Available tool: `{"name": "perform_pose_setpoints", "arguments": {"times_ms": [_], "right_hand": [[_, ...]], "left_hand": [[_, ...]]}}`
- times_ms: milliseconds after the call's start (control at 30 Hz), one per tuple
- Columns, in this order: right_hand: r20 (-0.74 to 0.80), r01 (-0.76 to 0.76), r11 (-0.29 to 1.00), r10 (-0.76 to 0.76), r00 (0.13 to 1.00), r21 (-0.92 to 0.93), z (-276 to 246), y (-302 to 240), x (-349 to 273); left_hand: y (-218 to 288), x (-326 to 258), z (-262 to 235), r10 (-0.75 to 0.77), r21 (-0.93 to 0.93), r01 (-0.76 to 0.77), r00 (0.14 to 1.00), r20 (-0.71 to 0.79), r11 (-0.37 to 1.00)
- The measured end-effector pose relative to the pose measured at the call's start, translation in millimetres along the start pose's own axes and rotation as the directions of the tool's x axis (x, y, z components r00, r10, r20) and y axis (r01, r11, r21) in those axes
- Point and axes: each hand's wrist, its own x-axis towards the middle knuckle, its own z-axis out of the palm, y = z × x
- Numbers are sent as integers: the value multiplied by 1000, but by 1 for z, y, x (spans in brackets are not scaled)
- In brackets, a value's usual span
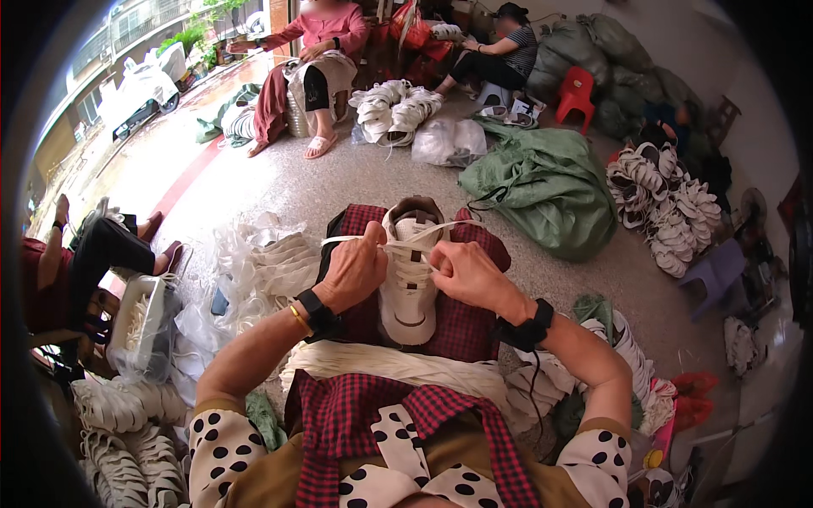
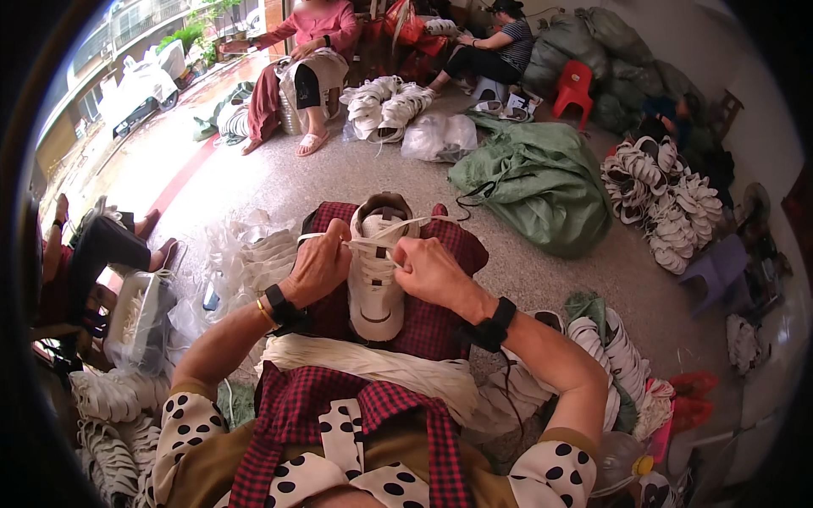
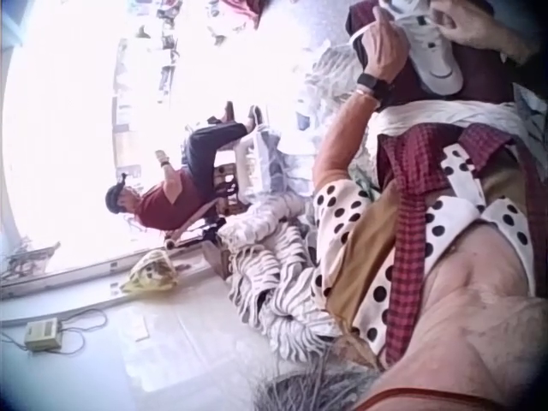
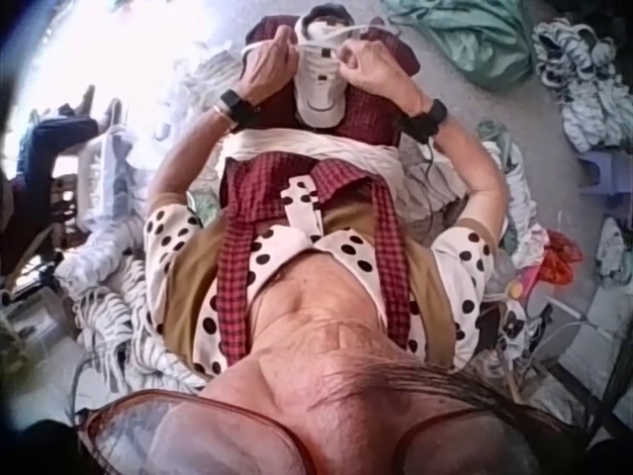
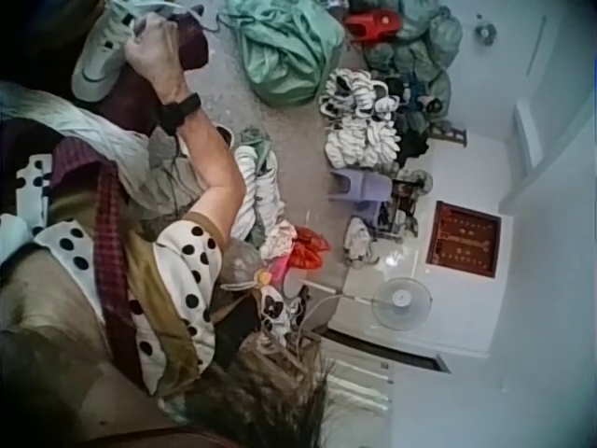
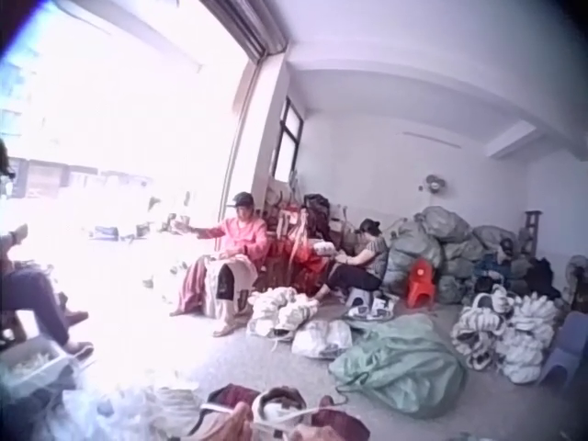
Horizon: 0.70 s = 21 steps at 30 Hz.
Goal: Lacing white sneakers in a shoe manufacturing environment.
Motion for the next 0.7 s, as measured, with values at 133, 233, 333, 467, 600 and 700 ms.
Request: {"name": "perform_pose_setpoints", "arguments": {"times_ms": [133, 233, 333, 467, 600, 700], "right_hand": [[-16, 222, 941, -233, 972, -254, -2, 21, -7], [-174, 297, 895, -368, 913, -334, 0, 19, -10], [-362, 271, 872, -427, 829, -408, -1, 15, 0], [-339, 159, 835, -378, 861, -526, 1, 31, 2], [-199, 82, 932, -161, 967, -354, -3, 10, -16], [-224, 127, 978, -164, 961, -168, -19, 14, -11]], "left_hand": [[8, 1, -12, -5, -32, 6, 1000, 24, 999], [8, 2, -19, 123, -2, -123, 991, -53, 992], [-1, 8, -20, 187, 53, -183, 977, -99, 982], [-12, 8, -14, 76, -101, -80, 996, -44, 992], [-15, 5, -16, 53, -171, -49, 998, 19, 984], [-24, 12, -21, 74, -207, -65, 997, 33, 976]]}}
